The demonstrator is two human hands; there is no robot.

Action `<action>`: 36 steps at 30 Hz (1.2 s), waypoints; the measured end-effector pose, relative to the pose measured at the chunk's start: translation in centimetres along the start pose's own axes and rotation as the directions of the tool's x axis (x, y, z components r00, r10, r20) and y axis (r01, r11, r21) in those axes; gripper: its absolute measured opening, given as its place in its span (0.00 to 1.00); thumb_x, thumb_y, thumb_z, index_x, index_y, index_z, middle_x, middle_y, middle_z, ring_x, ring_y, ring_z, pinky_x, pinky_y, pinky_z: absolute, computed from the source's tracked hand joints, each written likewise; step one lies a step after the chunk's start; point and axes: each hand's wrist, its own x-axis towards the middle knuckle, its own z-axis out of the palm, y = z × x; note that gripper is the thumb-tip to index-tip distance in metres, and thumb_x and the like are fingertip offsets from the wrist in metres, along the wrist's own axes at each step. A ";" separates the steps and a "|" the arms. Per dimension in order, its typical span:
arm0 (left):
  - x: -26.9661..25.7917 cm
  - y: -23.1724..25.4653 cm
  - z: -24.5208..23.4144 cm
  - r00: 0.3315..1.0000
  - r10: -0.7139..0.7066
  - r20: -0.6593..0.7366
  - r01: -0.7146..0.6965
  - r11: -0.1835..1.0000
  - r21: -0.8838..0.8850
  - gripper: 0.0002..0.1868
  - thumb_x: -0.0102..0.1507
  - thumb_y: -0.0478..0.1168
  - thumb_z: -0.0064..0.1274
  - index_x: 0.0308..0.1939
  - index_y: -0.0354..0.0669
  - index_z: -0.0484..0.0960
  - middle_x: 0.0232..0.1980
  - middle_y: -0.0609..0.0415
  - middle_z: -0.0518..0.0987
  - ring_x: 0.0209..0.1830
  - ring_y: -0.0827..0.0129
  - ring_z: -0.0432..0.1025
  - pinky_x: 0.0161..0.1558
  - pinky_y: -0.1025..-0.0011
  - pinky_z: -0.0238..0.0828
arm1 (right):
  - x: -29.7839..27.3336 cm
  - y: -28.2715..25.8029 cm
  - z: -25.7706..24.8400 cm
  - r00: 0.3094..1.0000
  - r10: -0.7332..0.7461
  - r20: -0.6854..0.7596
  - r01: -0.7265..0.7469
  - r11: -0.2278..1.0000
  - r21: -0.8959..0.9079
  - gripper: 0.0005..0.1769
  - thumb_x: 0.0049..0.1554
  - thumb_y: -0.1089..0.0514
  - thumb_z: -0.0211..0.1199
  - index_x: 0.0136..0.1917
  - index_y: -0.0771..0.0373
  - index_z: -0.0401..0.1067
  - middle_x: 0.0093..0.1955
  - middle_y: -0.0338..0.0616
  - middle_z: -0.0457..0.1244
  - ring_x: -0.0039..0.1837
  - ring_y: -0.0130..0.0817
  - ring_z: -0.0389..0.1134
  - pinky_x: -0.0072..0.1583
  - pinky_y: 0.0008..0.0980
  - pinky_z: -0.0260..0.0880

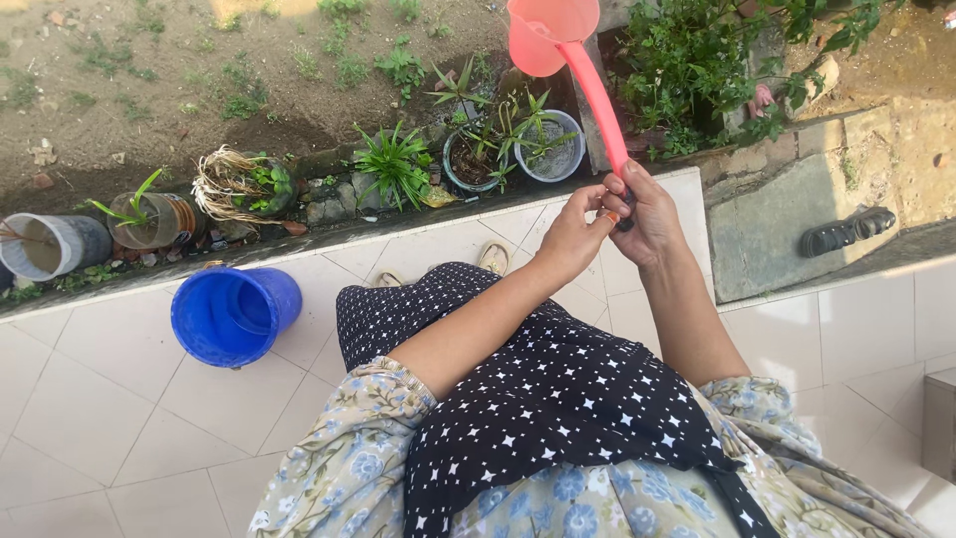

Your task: The person pours water from a blue bucket onto various potted plants using a pink plastic ladle and then uses a pair of shears to prune stems and leaves from the plants.

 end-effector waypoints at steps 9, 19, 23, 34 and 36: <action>-0.3 -0.3 -1.8 0.997 -0.049 -0.061 0.046 0.998 -0.045 0.29 0.65 0.45 0.52 0.69 0.41 0.67 0.56 0.50 0.83 0.55 0.64 0.78 0.57 0.67 0.71 | 1.2 1.1 2.0 0.997 0.041 0.059 -0.036 0.997 -0.071 0.06 0.70 0.54 0.54 0.56 0.57 0.64 0.40 0.34 0.59 0.34 0.20 0.54 0.39 0.21 0.58; -0.4 -0.6 -2.7 0.996 -0.051 -0.075 0.048 0.998 -0.034 0.32 0.64 0.45 0.51 0.71 0.38 0.65 0.59 0.49 0.81 0.58 0.62 0.76 0.59 0.66 0.70 | 1.4 1.8 2.5 0.996 0.060 0.063 -0.053 0.993 -0.106 0.05 0.69 0.53 0.55 0.54 0.55 0.64 0.39 0.33 0.59 0.35 0.20 0.55 0.38 0.21 0.58; -0.4 -0.6 -2.4 0.996 -0.091 -0.022 0.090 0.995 -0.040 0.33 0.64 0.46 0.49 0.72 0.39 0.63 0.60 0.47 0.80 0.57 0.60 0.77 0.58 0.65 0.71 | 1.1 1.8 1.9 0.999 0.031 -0.010 -0.032 0.991 -0.134 0.06 0.69 0.53 0.55 0.50 0.54 0.63 0.39 0.33 0.60 0.35 0.20 0.55 0.39 0.22 0.59; -0.5 -0.6 -1.8 0.996 -0.095 0.002 0.095 0.995 -0.042 0.33 0.63 0.45 0.49 0.71 0.40 0.64 0.59 0.46 0.80 0.58 0.59 0.77 0.59 0.64 0.69 | 0.7 1.5 1.4 0.999 0.032 0.002 -0.032 0.994 -0.101 0.07 0.69 0.54 0.55 0.56 0.57 0.66 0.39 0.34 0.59 0.34 0.20 0.55 0.38 0.20 0.59; -0.4 -0.7 -1.8 0.995 -0.100 -0.002 0.100 0.994 -0.042 0.33 0.63 0.45 0.50 0.71 0.40 0.64 0.59 0.46 0.80 0.58 0.59 0.77 0.59 0.64 0.70 | 0.7 1.5 1.5 0.999 0.036 0.017 -0.035 0.995 -0.091 0.06 0.70 0.54 0.55 0.55 0.57 0.65 0.40 0.34 0.59 0.34 0.20 0.55 0.38 0.21 0.59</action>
